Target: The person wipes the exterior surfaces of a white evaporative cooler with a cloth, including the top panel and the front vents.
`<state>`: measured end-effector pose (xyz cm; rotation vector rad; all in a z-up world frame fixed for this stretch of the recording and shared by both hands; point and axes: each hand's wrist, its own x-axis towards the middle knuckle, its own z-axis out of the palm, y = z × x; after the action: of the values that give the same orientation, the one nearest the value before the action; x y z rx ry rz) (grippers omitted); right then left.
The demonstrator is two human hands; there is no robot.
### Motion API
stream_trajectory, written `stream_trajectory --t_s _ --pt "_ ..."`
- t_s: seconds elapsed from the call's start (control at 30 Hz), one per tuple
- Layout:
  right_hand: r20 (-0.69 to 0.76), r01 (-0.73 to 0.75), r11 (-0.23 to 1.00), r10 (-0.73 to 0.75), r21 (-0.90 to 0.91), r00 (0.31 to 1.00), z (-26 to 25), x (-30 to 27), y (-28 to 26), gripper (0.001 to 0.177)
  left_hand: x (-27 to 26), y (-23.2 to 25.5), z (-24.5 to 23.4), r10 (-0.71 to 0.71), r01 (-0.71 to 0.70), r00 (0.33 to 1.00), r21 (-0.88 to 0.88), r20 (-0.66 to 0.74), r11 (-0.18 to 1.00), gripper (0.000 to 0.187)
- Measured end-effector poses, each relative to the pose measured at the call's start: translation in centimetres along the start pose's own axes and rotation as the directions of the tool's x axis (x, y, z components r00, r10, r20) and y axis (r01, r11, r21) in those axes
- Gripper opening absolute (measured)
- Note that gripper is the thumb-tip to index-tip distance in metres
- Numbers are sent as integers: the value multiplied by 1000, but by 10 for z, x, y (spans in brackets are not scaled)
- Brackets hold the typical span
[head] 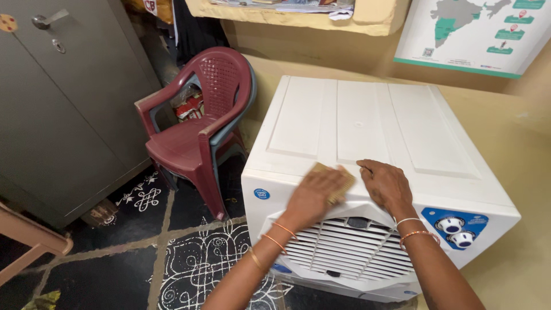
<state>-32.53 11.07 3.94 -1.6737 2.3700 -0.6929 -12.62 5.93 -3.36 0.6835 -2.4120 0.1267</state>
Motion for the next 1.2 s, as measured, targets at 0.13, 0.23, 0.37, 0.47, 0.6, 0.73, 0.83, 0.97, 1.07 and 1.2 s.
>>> stream_trajectory --t_s 0.13,0.23,0.37,0.47,0.6,0.73,0.83,0.97,1.07,1.2 --pt "12 -16 1000 16 7 1000 0 0 0 35 -5 6 -6 14 -16 1000 -76 -27 997 51" --pt "-1 14 1000 -14 -18 1000 0 1 0 34 -23 -34 -29 -79 63 992 -157 -95 986 40" --pt "12 -34 999 34 -3 999 1 0 -1 34 -54 -93 -72 -307 295 933 -93 -186 951 27" --pt "-9 -13 1000 13 -22 1000 1 -2 -3 34 -68 -105 -77 -456 449 869 -80 -191 890 38" --pt "-9 -7 999 6 -34 1000 1 -2 -5 33 -56 -71 -30 -270 294 906 27 -326 955 44" --pt "-1 -8 999 8 -41 1000 1 0 -2 34 -21 9 26 -253 221 929 -144 -271 965 48" --pt "2 0 999 0 -32 1000 3 2 0 34 -6 60 53 -209 168 930 -155 -302 973 50" --pt "4 -12 1000 12 8 1000 3 3 3 34 -21 53 81 -117 132 944 26 -309 991 59" --pt "-17 19 1000 -18 6 1000 4 2 3 34 -45 20 96 -58 115 957 188 -283 975 67" --pt "-37 40 999 -40 -5 999 4 2 3 33 -93 -23 85 -47 132 965 318 -260 939 75"
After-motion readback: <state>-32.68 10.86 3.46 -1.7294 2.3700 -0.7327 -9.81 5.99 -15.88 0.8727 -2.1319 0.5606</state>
